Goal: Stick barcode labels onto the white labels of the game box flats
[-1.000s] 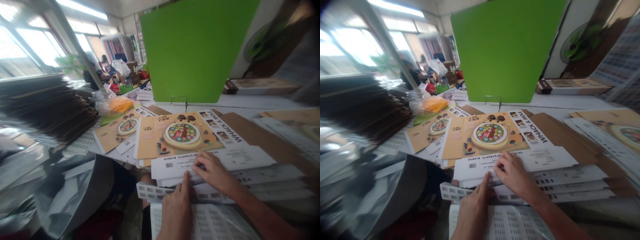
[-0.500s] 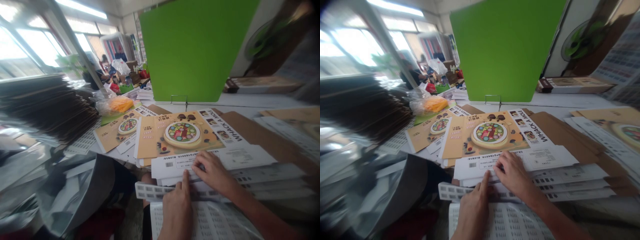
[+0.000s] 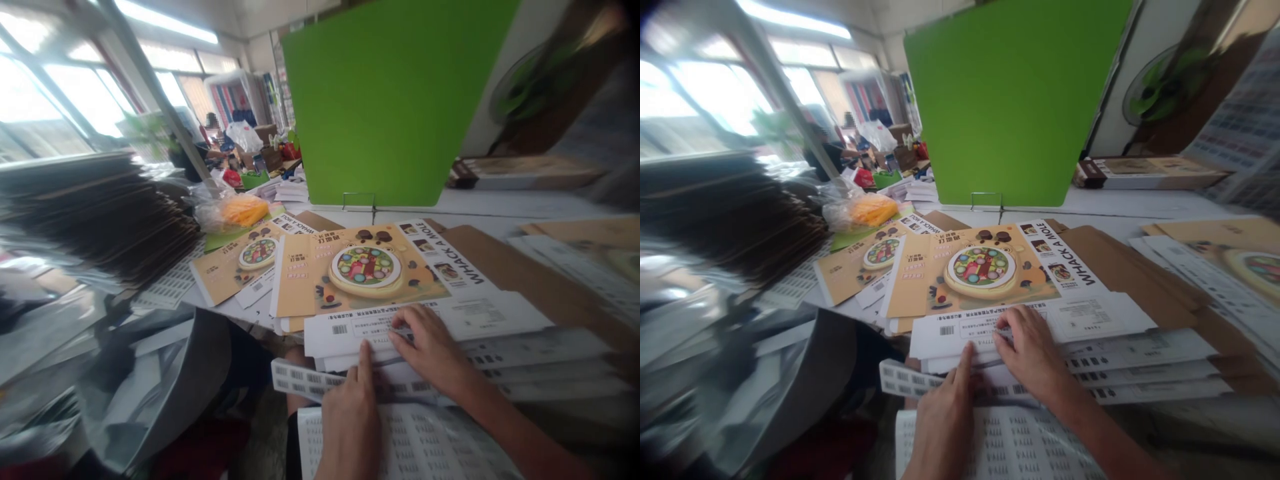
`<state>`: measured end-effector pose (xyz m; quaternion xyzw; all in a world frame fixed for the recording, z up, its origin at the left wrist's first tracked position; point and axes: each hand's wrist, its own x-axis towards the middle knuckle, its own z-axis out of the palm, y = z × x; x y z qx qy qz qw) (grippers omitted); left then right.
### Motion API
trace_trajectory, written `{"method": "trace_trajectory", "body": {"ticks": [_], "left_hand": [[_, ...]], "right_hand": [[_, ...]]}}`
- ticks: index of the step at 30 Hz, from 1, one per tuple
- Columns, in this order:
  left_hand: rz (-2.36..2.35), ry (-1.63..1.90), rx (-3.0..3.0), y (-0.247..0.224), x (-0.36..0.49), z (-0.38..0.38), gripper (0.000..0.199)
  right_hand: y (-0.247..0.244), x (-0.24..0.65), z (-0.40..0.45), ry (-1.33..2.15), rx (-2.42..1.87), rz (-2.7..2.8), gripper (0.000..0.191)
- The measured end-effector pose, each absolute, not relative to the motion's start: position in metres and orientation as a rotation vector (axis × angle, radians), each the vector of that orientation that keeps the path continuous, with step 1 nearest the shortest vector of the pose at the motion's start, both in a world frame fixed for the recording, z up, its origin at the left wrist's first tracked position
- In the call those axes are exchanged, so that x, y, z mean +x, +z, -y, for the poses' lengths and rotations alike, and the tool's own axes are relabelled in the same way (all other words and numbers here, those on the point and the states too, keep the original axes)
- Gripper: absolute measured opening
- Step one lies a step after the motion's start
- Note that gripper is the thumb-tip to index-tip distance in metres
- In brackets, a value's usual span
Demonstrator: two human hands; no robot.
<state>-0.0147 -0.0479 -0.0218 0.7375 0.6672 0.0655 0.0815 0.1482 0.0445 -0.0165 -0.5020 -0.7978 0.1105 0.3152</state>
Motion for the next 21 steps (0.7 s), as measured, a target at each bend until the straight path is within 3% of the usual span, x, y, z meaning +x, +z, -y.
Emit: {"method": "trace_trajectory", "body": {"ticks": [5, 12, 17, 21], "left_hand": [[-2.034, 0.195, 2.166, -0.025, -0.015, 0.053, 0.064], [-1.935, 0.052, 2.111, -0.012, -0.016, 0.056, 0.062], [-1.882, 0.066, 2.140, -0.021, -0.017, 0.059, 0.065], [-1.843, 0.190, 2.139, -0.027, -0.021, 0.057, 0.056]], "right_hand": [[-0.020, 0.137, -0.042, 0.104, -1.491, 2.064, 0.030], [-0.025, 0.166, -0.051, 0.291, -1.342, 2.023, 0.007], [-0.034, 0.244, -0.057, 0.110, -1.446, 1.802, 0.017], [-0.034, 0.349, -0.065, -0.181, -1.740, 1.686, 0.022]]}}
